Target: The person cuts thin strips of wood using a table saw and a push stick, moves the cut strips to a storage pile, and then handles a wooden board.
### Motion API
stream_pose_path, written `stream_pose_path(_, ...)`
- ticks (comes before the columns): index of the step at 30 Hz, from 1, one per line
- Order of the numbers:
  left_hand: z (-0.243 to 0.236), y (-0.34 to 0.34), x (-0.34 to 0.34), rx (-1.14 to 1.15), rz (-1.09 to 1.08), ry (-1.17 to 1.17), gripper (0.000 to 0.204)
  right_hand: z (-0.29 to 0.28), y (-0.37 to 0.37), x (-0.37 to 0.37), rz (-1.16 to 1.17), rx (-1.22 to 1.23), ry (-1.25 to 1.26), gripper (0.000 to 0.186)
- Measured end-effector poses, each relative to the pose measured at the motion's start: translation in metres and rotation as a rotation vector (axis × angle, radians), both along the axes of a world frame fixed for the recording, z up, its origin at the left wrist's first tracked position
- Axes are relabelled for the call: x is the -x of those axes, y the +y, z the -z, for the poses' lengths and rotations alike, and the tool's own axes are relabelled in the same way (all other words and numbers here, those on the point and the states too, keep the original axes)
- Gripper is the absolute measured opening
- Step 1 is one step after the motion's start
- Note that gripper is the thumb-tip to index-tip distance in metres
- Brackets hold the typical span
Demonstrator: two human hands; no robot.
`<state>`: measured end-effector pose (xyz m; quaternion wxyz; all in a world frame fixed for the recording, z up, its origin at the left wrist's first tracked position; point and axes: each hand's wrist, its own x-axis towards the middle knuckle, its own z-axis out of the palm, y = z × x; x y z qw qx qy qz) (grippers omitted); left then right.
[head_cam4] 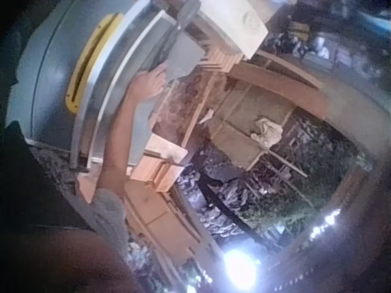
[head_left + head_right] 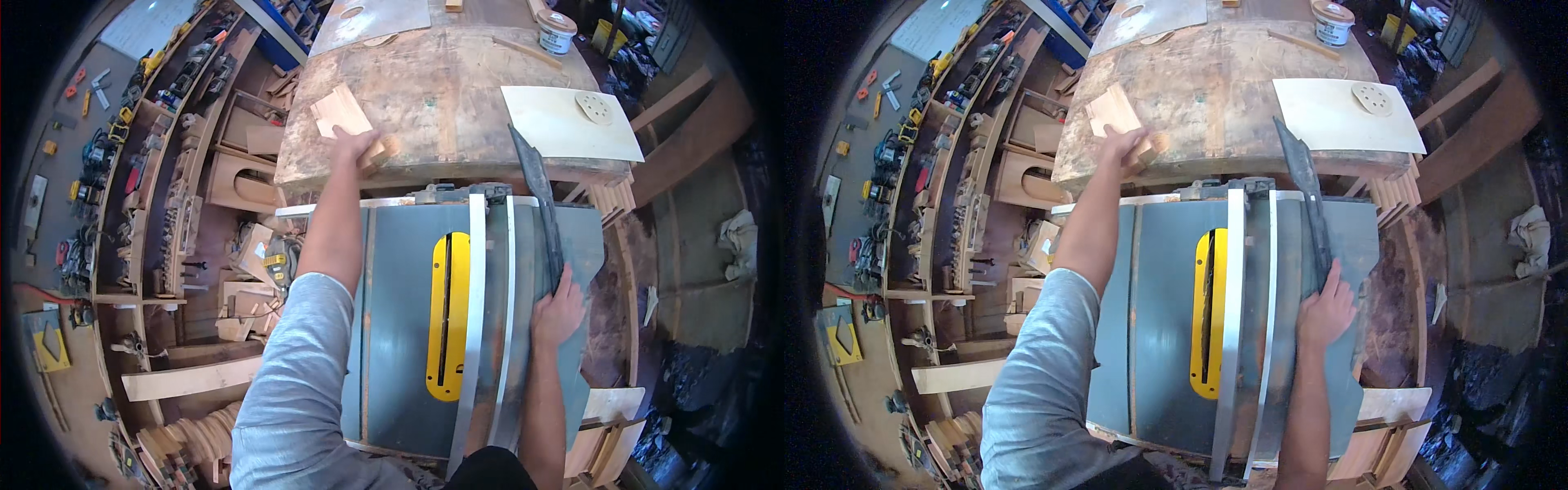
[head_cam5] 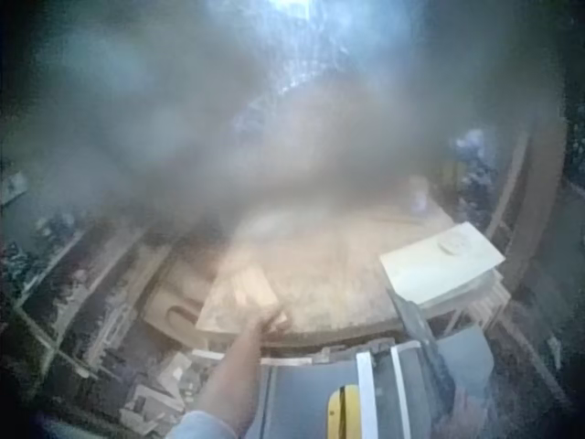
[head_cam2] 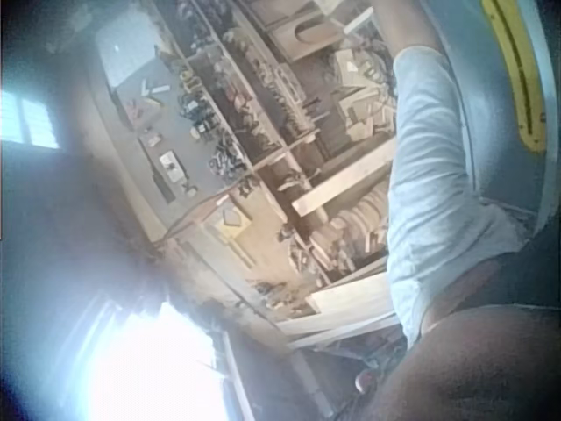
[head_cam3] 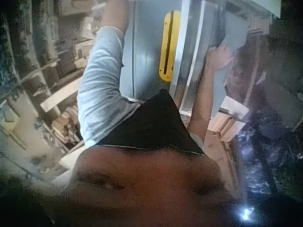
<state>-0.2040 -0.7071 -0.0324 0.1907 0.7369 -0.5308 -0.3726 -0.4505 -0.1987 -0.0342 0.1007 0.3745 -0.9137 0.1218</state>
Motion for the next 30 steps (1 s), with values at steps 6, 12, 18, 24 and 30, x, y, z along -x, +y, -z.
stream_pose_path(6,-0.019,-0.029,-0.057,-0.023,0.436,-0.312,0.152,0.000,-0.004,0.000,-0.004,0.031,-0.009,0.078)
stream_pose_path(12,-0.039,0.031,-0.028,0.202,0.315,-0.609,0.128,0.000,0.002,0.000,-0.016,0.036,-0.006,0.077)
stream_pose_path(18,-0.098,0.091,-0.139,0.587,0.274,-0.285,0.132,0.017,-0.008,-0.002,-0.099,0.069,0.064,0.076)
stream_pose_path(24,-0.240,0.317,-0.308,0.735,0.152,-0.138,0.121,0.040,0.029,0.029,-0.219,0.179,0.041,0.065)
stream_pose_path(30,-0.300,0.545,-0.597,0.690,-0.340,-0.470,0.121,0.001,0.025,0.008,-0.472,0.371,-0.081,0.060)
